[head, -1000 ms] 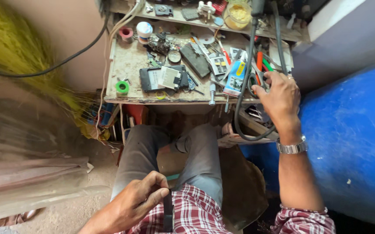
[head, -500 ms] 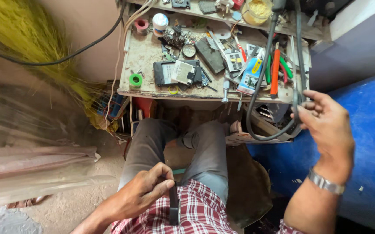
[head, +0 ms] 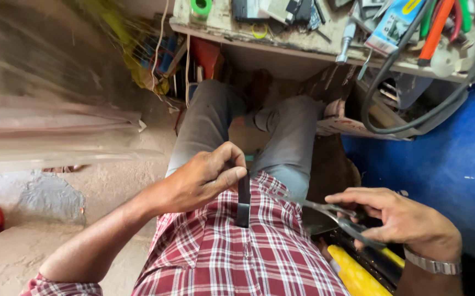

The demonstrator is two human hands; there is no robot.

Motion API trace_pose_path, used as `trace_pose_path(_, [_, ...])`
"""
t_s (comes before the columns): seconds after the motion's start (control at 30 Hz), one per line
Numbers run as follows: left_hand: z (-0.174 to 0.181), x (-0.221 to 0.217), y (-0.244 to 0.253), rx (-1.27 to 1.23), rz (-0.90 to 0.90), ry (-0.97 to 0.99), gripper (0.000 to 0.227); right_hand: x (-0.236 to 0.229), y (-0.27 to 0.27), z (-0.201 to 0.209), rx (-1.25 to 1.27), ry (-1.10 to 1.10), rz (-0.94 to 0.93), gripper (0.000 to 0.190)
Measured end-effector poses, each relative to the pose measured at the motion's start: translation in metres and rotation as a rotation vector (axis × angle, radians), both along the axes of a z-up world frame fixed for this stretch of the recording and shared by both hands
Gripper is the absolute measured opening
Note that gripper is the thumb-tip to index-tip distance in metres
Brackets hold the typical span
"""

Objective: The person works on a small black electronic component, likely a hard drive casing, at a cluttered workbench. They use a small metal tool to scrape or clean the surface, then cut a piece of black tape with scissors and apply it to the component. The person continues to manipulate the component and the tape with their hands.

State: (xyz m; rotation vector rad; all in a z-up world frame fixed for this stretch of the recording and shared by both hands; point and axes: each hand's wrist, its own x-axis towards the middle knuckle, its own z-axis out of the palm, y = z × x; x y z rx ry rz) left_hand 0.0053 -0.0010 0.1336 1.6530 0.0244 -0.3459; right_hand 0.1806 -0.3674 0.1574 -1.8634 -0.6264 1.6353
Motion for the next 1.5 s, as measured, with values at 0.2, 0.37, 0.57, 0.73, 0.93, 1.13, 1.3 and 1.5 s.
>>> trace_pose_path(0.2, [0.015,0.001,0.001,0.104,-0.049,-0.041,0.022,0.003,0.014,0.023,-0.120,-0.118,0.218,0.091])
trace_pose_path(0.37, [0.017,0.000,0.000,0.103,-0.072,-0.122,0.024,0.009,0.022,0.027,0.065,-0.138,0.342,0.083])
trace_pose_path(0.57, [0.023,0.005,-0.002,0.156,-0.125,-0.124,0.025,0.010,0.053,0.036,-0.043,-0.249,0.514,0.085])
trace_pose_path(0.73, [0.027,0.009,-0.003,0.158,-0.161,-0.125,0.025,0.011,0.063,0.038,0.212,-0.319,0.578,0.076])
trace_pose_path(0.93, [0.025,0.008,-0.001,0.125,-0.149,-0.116,0.024,0.009,0.072,0.041,0.131,-0.270,0.543,0.070])
trace_pose_path(1.13, [0.022,0.006,0.000,0.121,-0.139,-0.165,0.024,0.009,0.066,0.034,0.212,-0.240,0.467,0.062])
trace_pose_path(1.3, [0.017,0.007,0.004,0.034,-0.128,-0.067,0.027,0.015,0.056,0.035,0.160,-0.197,0.459,0.066])
trace_pose_path(1.5, [0.010,-0.002,0.007,-0.117,-0.127,0.040,0.061,0.040,-0.009,0.065,0.621,-0.046,0.010,0.075])
